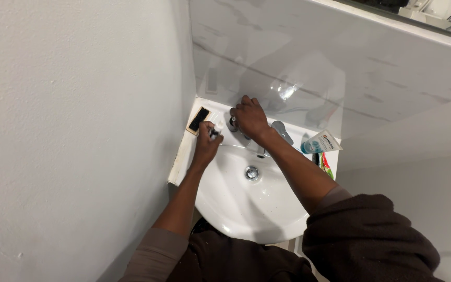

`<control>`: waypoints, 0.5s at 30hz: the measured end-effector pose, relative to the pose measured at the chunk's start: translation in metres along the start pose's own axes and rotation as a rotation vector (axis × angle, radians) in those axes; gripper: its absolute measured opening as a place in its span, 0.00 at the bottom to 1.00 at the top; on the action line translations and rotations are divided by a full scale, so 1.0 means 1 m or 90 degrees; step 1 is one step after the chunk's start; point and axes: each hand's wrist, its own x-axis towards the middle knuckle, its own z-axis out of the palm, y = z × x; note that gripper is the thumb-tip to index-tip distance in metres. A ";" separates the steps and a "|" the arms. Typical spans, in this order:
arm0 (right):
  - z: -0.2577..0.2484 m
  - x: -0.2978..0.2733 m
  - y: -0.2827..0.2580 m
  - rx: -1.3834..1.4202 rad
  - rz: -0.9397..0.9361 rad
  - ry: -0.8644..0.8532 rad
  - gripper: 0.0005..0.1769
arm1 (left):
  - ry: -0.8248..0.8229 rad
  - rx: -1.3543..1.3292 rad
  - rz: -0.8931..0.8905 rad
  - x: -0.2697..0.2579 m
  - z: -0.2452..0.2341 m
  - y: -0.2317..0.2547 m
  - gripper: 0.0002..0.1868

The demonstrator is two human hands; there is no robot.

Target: Organize bathroom items from under the sink and then clean the sink and mirror with a cloth and cleaning solution.

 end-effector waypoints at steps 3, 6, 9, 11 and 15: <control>-0.013 0.000 -0.010 0.055 0.010 0.022 0.14 | 0.024 -0.013 0.108 0.012 0.007 -0.035 0.31; -0.061 -0.020 -0.038 0.175 0.048 0.059 0.14 | -0.008 -0.034 0.096 -0.014 0.003 0.063 0.39; -0.077 -0.046 -0.047 0.271 0.109 0.060 0.14 | -0.080 0.032 0.051 -0.015 0.005 0.062 0.24; -0.070 -0.064 -0.050 0.373 0.167 0.082 0.17 | -0.115 -0.077 0.023 -0.017 0.011 0.059 0.20; -0.028 -0.113 -0.059 0.659 0.262 0.155 0.24 | -0.240 -0.210 0.032 -0.044 0.020 0.064 0.17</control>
